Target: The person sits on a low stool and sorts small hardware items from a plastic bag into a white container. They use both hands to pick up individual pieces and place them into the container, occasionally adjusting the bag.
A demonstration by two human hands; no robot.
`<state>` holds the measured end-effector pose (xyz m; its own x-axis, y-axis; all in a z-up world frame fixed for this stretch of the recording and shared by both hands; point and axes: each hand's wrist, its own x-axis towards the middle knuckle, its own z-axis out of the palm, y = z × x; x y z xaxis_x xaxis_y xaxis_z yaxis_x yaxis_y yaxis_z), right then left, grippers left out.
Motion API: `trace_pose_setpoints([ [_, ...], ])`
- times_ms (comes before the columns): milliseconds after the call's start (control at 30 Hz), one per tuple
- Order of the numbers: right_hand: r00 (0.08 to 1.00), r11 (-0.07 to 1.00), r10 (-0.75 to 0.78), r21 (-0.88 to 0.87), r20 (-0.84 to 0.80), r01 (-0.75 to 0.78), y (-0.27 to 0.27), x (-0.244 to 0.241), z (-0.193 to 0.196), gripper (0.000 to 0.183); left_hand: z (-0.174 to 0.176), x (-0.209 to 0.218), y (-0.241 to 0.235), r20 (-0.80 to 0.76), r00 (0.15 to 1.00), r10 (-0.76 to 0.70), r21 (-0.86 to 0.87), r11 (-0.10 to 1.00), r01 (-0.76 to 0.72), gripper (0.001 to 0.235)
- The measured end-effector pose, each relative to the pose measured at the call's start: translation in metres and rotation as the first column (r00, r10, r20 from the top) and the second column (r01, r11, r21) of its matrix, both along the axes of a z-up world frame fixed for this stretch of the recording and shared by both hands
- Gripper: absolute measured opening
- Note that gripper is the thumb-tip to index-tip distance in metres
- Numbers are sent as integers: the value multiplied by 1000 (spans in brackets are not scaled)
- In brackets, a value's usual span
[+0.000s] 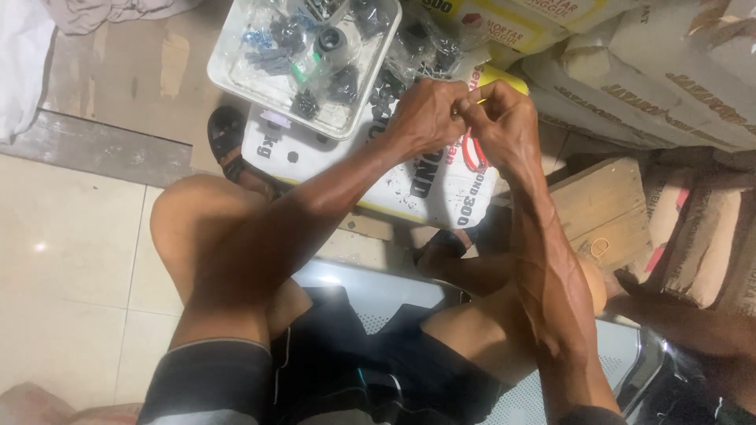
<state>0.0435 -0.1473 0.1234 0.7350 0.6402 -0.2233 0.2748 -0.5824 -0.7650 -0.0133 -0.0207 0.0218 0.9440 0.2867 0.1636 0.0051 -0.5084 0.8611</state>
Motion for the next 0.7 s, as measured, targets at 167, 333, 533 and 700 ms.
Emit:
trace_pose_setpoints([
  [167, 918, 967, -166, 122, -361, 223, -5, 15, -19, 13, -22, 16, 3, -38, 999, -25, 355, 934, 36, 17],
  [333, 849, 904, -319, 132, -422, 406, 1, 4, -45, 21, -31, 25, 3, -104, 994, 34, 495, 869, 22, 30],
  [533, 966, 958, -246, 173, 76, 230, -13, -7, -70, 9, 19, -9, 30, -687, 718, 109, -413, 755, -510, 27],
  [700, 818, 950, 236, -302, 525, -81, -26, -5, -132, 11, -6, -4, 29, -543, 835, 92, -14, 993, -118, 42],
])
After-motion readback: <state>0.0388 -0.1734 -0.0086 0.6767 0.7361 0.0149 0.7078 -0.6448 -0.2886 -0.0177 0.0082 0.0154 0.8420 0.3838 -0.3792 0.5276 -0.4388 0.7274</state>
